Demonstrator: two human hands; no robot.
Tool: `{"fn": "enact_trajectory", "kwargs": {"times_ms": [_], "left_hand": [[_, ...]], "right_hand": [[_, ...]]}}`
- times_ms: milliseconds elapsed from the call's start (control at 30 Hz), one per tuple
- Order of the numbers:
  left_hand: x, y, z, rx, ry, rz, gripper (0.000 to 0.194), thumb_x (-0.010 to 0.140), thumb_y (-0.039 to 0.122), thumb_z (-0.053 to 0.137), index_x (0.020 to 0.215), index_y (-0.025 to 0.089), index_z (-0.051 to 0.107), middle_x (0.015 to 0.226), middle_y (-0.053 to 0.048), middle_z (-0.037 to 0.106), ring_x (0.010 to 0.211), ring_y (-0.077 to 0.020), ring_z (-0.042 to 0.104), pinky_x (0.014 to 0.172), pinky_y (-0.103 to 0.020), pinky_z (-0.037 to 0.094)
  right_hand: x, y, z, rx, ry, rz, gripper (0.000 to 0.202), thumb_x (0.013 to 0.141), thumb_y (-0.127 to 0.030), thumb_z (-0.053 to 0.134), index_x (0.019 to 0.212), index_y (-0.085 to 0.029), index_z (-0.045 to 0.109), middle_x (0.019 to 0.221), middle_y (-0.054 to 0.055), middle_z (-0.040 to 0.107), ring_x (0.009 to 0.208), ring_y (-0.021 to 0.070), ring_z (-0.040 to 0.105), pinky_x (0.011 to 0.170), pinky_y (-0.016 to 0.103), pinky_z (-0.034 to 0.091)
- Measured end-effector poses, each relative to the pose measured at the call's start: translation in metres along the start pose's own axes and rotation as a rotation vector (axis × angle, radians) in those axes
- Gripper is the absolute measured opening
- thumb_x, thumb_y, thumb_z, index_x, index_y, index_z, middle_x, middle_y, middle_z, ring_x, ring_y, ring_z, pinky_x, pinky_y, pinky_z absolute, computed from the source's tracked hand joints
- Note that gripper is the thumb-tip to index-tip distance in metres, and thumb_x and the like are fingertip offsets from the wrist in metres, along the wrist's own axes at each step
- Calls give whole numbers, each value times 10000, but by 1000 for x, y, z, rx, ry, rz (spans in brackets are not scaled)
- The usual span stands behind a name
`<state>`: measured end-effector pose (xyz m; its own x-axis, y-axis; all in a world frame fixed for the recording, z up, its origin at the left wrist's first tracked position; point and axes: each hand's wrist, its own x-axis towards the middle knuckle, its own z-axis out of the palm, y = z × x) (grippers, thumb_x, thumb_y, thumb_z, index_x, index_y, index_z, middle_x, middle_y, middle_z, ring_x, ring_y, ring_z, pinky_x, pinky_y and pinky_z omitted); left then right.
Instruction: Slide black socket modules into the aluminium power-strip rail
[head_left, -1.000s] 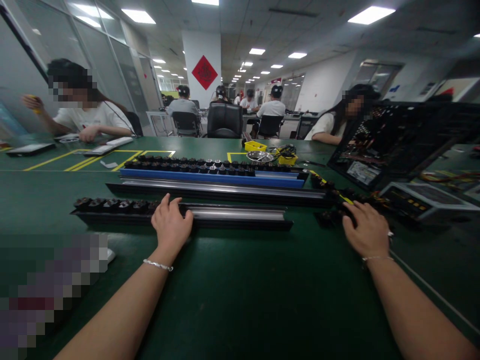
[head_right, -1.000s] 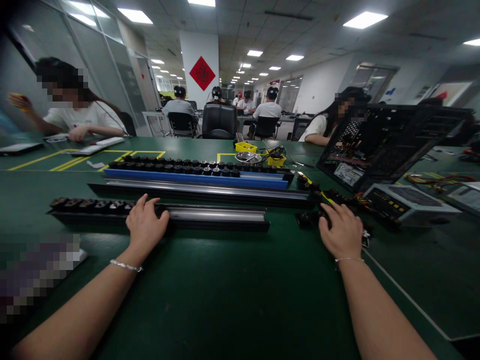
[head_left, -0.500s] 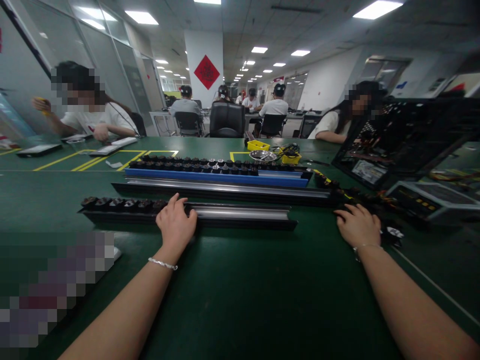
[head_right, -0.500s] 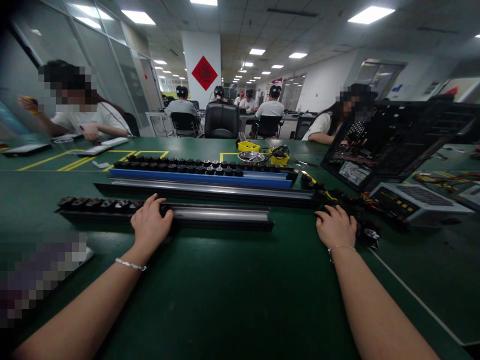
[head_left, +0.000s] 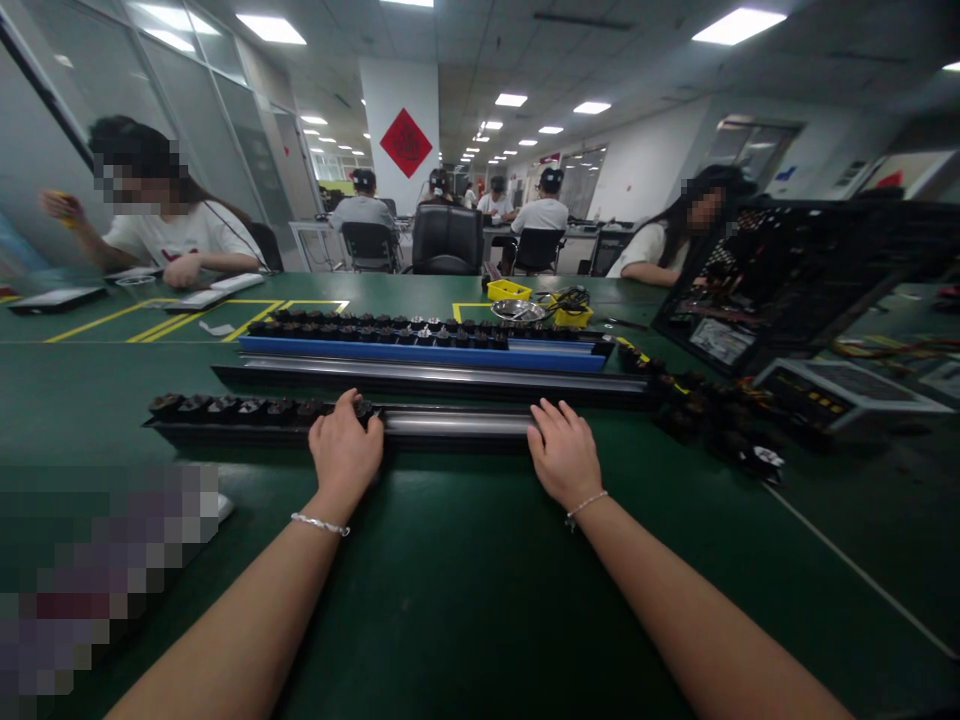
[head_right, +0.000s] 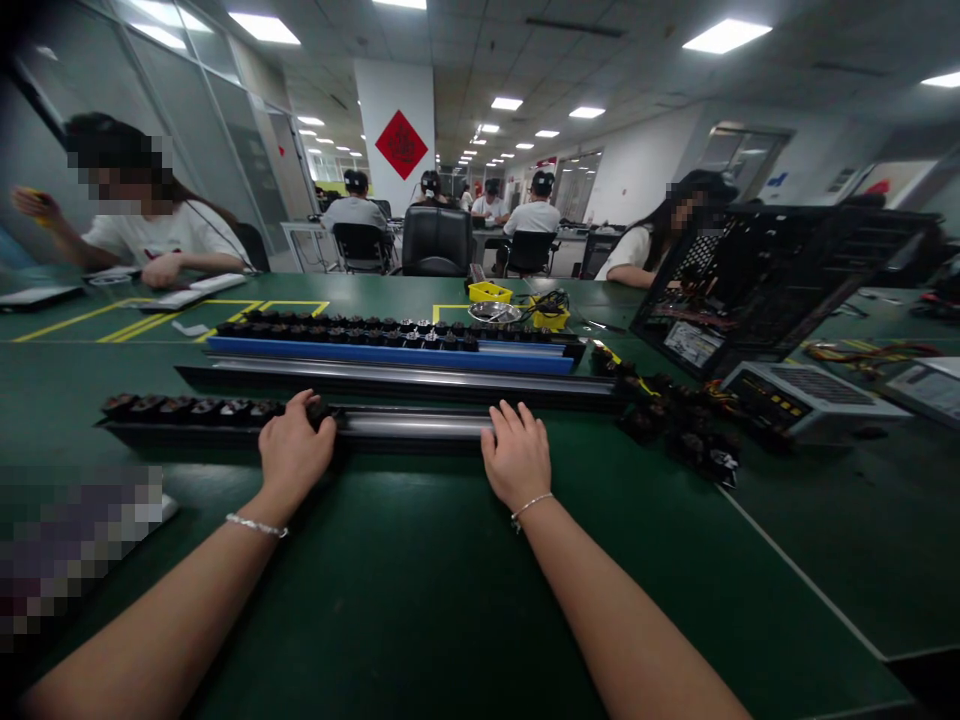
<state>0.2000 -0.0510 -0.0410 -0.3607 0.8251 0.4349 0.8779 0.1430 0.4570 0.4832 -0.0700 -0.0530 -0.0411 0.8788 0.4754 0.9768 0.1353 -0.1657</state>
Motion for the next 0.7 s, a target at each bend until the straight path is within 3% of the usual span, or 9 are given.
{"fn": "enact_trajectory", "kwargs": {"times_ms": [300, 700], "left_hand": [[2, -2, 1, -80, -41, 14, 414, 800, 320, 465, 1191, 187, 482, 1168, -72, 627, 1123, -248, 527, 1035, -420, 269], [2, 1, 2, -197, -54, 5, 379, 769, 289, 550, 1135, 208, 497, 1126, -59, 653, 1120, -193, 546, 1023, -382, 304]], "right_hand": [[0, 5, -1, -14, -46, -34, 472, 910, -359, 293, 1268, -146, 514, 1330, 58, 493, 1253, 240, 367, 1025, 398, 306], [0, 5, 2, 5, -15, -51, 474, 905, -360, 301, 1253, -130, 527, 1315, 72, 505, 1245, 242, 372, 1017, 397, 323]]}}
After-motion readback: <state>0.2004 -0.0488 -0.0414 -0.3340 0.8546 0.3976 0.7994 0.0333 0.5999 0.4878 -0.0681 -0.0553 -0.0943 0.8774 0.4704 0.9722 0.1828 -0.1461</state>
